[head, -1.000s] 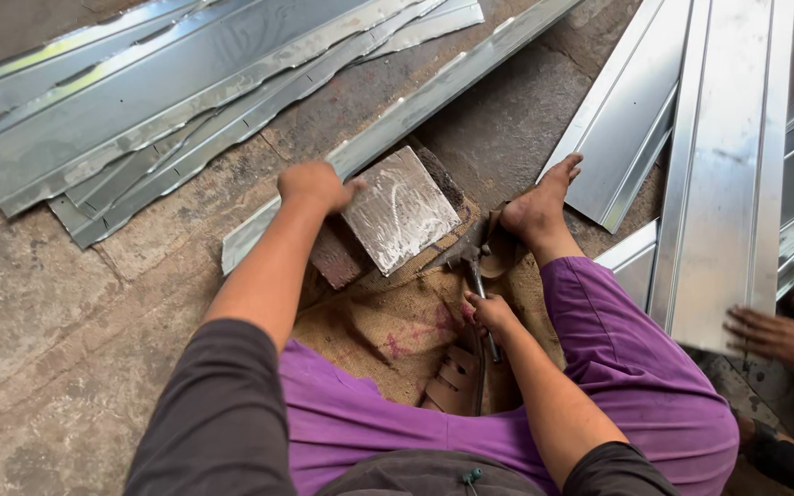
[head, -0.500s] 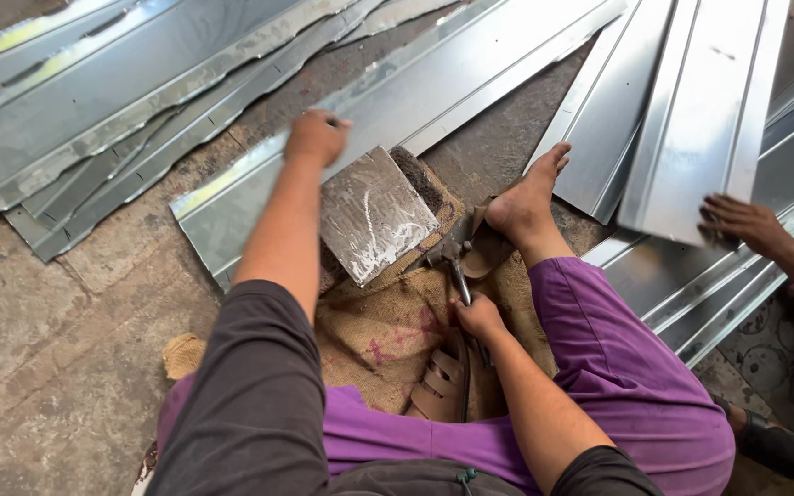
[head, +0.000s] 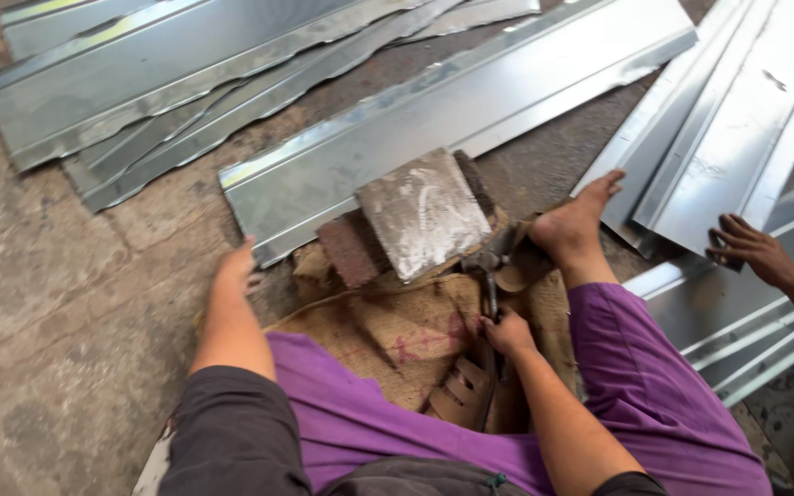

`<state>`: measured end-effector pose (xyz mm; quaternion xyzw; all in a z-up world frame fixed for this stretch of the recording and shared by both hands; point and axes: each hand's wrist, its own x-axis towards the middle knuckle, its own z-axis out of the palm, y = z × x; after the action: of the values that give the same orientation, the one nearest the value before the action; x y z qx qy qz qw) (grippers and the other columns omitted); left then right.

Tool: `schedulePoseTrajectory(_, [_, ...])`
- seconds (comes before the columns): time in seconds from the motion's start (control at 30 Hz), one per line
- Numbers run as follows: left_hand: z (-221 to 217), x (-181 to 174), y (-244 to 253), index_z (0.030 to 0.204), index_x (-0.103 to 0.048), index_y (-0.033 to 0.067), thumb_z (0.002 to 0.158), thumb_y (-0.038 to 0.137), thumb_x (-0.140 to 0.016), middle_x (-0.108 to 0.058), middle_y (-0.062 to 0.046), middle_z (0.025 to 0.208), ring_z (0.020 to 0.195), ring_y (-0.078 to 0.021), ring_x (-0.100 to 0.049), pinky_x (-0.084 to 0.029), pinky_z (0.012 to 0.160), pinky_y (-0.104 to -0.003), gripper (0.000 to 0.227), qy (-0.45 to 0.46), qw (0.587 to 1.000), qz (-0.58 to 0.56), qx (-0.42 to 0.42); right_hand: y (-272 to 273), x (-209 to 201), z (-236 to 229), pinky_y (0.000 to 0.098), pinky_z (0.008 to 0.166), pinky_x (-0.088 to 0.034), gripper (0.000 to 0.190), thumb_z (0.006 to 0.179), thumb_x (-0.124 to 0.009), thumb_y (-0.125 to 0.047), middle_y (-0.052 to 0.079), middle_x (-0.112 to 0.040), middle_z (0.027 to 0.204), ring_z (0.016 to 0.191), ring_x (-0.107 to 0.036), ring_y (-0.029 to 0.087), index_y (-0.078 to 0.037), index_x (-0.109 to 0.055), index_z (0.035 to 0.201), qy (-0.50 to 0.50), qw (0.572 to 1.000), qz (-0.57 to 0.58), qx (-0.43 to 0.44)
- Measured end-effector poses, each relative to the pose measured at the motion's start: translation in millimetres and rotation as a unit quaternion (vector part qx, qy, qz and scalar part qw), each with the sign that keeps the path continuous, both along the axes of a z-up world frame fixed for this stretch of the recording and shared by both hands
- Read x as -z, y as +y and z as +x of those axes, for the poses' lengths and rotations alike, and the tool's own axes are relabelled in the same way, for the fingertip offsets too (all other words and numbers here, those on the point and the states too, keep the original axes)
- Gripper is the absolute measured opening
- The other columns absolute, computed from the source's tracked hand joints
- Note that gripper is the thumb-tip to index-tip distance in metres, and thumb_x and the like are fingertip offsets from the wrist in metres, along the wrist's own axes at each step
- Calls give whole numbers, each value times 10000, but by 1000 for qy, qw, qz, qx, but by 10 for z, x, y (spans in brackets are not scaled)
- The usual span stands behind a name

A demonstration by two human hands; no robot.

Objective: The person sits on the floor and uses a hammer to repeatedly strike a long metal sheet resting on a small metal block. They adjust the sheet's position and flip it over to work on different sections, while another person works on a separate piece nearby.

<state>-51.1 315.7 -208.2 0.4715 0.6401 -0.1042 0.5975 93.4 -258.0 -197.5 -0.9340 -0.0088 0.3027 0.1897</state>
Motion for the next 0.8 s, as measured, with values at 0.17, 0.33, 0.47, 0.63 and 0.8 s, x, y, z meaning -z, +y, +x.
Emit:
schedulePoseTrajectory(0.17, [125,157,-77,1408,-528,-40,926,595,-676,-648,-300,1243,1051,-476,-684,-562,838,-572,811,8,998,53,-39,-4,-123,-126,423,987,-543,546,870,-743,-392,206,-733,1196,1147,-690,360,-88,-653,1314,11,1000,-22,6])
schedulePoseTrajectory(0.33, [252,261,-90,1171,-666,-117,879,514,-800,-698,-247,1112,957,-319,-694,-561,802,-476,709,1,984,168,-57,-24,-245,-87,414,987,-544,552,876,-743,-374,207,-718,1216,1142,-692,355,-98,-634,1341,4,999,-50,3])
schedulePoseTrajectory(0.47, [383,53,194,1055,-703,-102,901,404,-834,-745,-204,1045,893,-236,-698,-535,795,-420,545,-109,950,273,-107,86,-451,-6,409,983,-546,548,856,-759,-378,183,-737,1200,1134,-703,339,-79,-648,1301,27,997,-28,-63])
schedulePoseTrajectory(0.63, [609,-1408,597,960,-681,53,890,307,-801,-657,-65,861,685,-200,-634,-431,503,-455,289,-249,951,170,-71,480,-743,163,435,945,-553,508,849,-767,-395,189,-732,1151,1089,-692,377,-63,-676,1223,-54,992,11,-112])
schedulePoseTrajectory(0.8, [535,-3176,-120,847,-533,97,951,280,-736,-546,-57,737,426,-128,-391,-200,311,-321,293,-287,935,205,30,744,-946,187,455,949,-547,509,859,-747,-428,194,-729,1154,1100,-684,392,-77,-675,1220,-56,990,-29,-130])
